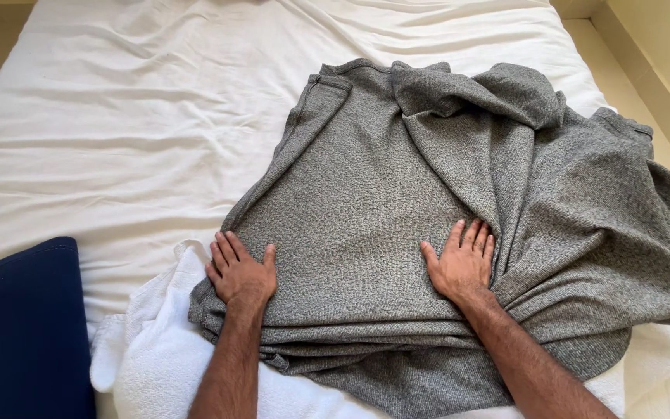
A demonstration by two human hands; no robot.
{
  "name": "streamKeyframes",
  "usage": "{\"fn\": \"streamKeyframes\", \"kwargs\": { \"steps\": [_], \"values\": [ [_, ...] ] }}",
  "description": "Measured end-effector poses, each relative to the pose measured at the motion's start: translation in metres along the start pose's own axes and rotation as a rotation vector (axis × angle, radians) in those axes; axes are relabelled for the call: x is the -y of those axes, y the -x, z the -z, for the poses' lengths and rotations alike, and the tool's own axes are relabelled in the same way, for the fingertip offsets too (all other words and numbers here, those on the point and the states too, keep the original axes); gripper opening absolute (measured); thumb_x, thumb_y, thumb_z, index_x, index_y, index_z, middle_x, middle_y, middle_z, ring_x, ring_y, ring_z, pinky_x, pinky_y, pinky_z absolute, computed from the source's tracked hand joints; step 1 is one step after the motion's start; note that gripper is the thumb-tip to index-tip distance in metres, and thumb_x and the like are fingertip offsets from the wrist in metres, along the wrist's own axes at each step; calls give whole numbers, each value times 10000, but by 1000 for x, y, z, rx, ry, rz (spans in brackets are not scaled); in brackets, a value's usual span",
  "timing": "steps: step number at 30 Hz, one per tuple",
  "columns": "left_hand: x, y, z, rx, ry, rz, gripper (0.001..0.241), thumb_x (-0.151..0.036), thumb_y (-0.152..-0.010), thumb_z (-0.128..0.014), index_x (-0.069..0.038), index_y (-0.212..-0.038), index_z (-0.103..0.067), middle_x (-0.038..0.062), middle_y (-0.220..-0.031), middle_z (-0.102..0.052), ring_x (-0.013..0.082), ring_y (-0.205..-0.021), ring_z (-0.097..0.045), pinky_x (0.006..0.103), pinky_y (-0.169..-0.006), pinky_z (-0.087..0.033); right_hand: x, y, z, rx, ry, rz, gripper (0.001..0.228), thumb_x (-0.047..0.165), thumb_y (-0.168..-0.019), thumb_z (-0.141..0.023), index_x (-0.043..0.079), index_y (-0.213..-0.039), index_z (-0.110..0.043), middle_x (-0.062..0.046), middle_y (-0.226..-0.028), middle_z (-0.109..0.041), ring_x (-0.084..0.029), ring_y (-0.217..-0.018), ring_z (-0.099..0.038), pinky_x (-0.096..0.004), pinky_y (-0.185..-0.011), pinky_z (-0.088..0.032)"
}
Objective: The person folds a grey blanket on a bed. They smooth the fabric with their hands, fold the blanket in half, and then fold it again to create a compact stack.
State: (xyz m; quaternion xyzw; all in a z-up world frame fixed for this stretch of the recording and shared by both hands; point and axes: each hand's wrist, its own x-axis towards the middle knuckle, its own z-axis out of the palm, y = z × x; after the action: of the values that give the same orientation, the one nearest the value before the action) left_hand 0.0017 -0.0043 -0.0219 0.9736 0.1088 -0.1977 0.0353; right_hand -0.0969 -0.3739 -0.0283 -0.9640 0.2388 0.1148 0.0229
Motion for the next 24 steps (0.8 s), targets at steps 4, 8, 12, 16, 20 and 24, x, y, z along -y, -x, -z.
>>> {"fn": "streamKeyframes", "kwargs": {
  "steps": [4, 8, 12, 16, 20, 24],
  "values": [
    [-9, 3, -1, -48, -45, -25, 942, -692, -1016, -200, -33, -1632, 72, 164, -1721, 138, 314, -1591, 96, 523, -1257, 12, -7, -12, -16, -6, -31, 15, 968, 689, -1021, -291, -39, -1620, -70, -306, -1673, 5, -410, -1567, 40, -517, -1254, 26],
    [-30, 20, 9, -21, -69, -252, 881, -668, -1030, -193, -81, -1629, 77, 143, -1718, 151, 303, -1584, 107, 489, -1254, 36, 7, -1, -9, -92, -133, 339, 892, 631, -1017, -295, 0, -1613, -90, -251, -1694, -11, -355, -1570, 9, -479, -1244, -24],
    [-54, 47, 15, 49, -121, -558, 791, -639, -1031, -208, -210, -1649, 34, 91, -1730, 124, 260, -1601, 84, 472, -1270, 42, 26, 11, -3, -65, -61, 651, 833, 609, -1022, -310, 65, -1624, -117, -158, -1708, -73, -282, -1577, -31, -456, -1259, -51],
    [-52, 38, 8, 90, -139, -582, 763, -622, -1037, -231, -252, -1659, 11, 84, -1737, 102, 251, -1606, 60, 485, -1273, 31, 24, 9, -5, -40, -70, 637, 800, 593, -1023, -324, 106, -1629, -134, -119, -1714, -92, -260, -1579, -44, -456, -1265, -54],
    [-42, 17, -6, 90, -14, -454, 793, -628, -1028, -266, -232, -1657, 11, 89, -1737, 99, 252, -1601, 46, 469, -1274, 8, 16, 0, -12, -15, -162, 460, 780, 563, -1026, -347, 117, -1633, -143, -112, -1721, -89, -251, -1585, -50, -466, -1272, -53],
    [-32, 1, -9, 44, 72, -367, 829, -645, -1031, -280, -178, -1648, 16, 99, -1739, 83, 264, -1605, 31, 452, -1281, -13, 13, -2, -7, -5, -181, 278, 788, 558, -1020, -376, 119, -1633, -147, -118, -1724, -72, -257, -1593, -35, -477, -1273, -27]
  ]
}}
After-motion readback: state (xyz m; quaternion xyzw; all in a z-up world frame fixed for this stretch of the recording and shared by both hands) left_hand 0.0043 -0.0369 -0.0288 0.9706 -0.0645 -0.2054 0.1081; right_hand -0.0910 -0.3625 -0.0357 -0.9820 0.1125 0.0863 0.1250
